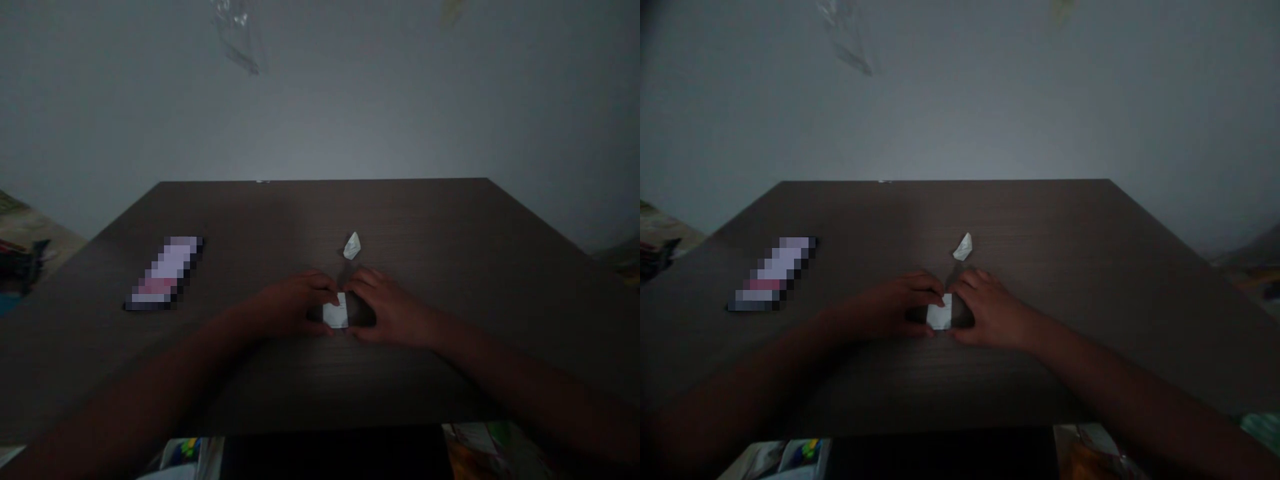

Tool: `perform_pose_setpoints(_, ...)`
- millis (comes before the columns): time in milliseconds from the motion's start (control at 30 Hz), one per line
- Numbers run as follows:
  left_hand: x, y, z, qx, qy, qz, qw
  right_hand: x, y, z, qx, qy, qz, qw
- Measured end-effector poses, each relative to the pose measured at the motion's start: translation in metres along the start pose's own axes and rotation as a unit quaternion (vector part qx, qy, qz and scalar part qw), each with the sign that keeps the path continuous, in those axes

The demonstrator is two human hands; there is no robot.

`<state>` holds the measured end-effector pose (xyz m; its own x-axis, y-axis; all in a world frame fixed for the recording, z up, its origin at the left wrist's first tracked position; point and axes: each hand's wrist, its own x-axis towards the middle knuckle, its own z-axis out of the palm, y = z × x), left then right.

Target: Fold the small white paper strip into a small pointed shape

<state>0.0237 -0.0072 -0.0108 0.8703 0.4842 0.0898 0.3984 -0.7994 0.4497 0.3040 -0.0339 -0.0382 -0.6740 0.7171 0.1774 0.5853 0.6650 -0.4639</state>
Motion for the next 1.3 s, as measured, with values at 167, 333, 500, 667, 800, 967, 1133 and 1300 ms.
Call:
perform_pose_setpoints(167, 0.001, 0.001, -0.003, 0.004, -0.013, 0.009, 1.0, 0.001, 0.004, 0.007, -0.004, 0.013, 0.015, 1.0)
perform_pose_setpoints(333, -0.001, -0.002, 0.001, 0.043, -0.006, 0.034, 0.998, 0.0, -0.004, 0.005, -0.009, -0.003, 0.027, 1.0)
perform_pose_setpoints(500, -0.003, -0.007, 0.007, 0.128, 0.017, 0.099, 0.987, 0.0, -0.006, 0.003, -0.008, -0.003, 0.02, 1.0)
perform_pose_setpoints(667, -0.003, -0.006, 0.008, 0.158, 0.071, 0.091, 0.981, 0.002, -0.002, 0.008, -0.003, 0.02, 0.009, 1.0)
perform_pose_setpoints(800, -0.001, -0.004, 0.011, 0.196, 0.124, 0.026, 0.972, 0.003, 0.0, 0.016, -0.013, 0.044, 0.014, 0.999)
perform_pose_setpoints(967, -0.001, -0.007, 0.017, 0.206, 0.083, 0.023, 0.975, 0.002, 0.001, 0.022, -0.019, 0.101, -0.027, 0.994)
perform_pose_setpoints(1133, 0.0, -0.007, 0.018, 0.143, 0.047, 0.053, 0.987, 0.002, 0.003, 0.018, -0.066, 0.139, -0.118, 0.981)
perform_pose_setpoints(1300, 0.001, -0.003, 0.012, 0.121, 0.015, 0.037, 0.992, 0.001, -0.002, 0.005, -0.088, 0.146, -0.183, 0.968)
